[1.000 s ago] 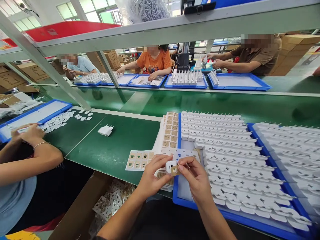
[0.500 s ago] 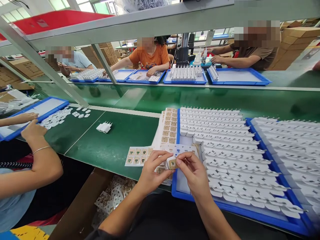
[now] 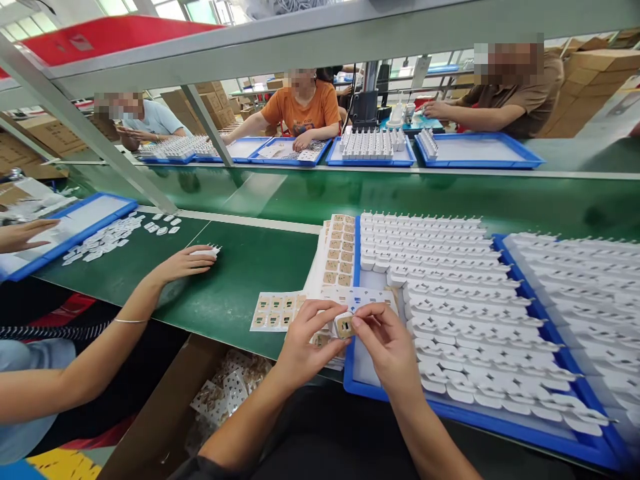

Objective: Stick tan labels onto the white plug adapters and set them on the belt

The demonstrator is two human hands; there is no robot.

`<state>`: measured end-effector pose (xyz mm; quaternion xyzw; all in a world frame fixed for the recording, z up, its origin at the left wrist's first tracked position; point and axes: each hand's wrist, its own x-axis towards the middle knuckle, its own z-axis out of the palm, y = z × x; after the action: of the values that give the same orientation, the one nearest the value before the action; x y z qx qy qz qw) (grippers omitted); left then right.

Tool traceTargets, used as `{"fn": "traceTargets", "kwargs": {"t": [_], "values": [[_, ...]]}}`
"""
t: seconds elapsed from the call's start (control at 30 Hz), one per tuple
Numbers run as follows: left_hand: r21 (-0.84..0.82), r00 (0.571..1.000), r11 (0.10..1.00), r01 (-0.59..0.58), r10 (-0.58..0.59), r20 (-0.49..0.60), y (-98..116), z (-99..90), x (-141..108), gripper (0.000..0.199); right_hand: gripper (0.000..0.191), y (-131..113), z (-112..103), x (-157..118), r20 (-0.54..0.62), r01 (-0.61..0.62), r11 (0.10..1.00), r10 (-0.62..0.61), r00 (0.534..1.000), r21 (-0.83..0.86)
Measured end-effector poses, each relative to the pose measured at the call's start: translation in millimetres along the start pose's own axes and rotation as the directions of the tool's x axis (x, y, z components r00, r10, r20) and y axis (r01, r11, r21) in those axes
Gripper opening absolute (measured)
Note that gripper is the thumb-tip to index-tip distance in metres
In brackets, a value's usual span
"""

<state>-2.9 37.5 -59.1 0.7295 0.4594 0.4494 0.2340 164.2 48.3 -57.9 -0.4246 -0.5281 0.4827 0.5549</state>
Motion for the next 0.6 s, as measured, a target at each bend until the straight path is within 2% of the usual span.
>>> {"fn": "traceTargets", "kwargs": {"t": [0.43,0.6], "values": [[0.009,0.999,0.999,-0.049,0.049,-0.011,-2.1,0.1,0.5,0.051,0.009,1.1,3.5,-0.5,0.003,0.078,0.976,-0.079,0.997,-0.203],[0.023,0.998,0.998,-0.059,0.060,-0.014,-3.8,0.4,0.7,0.051,0.003,-0.7,4.1,1.3,0.036,0.168,0.937,-0.165,0.986,-0.305]]}}
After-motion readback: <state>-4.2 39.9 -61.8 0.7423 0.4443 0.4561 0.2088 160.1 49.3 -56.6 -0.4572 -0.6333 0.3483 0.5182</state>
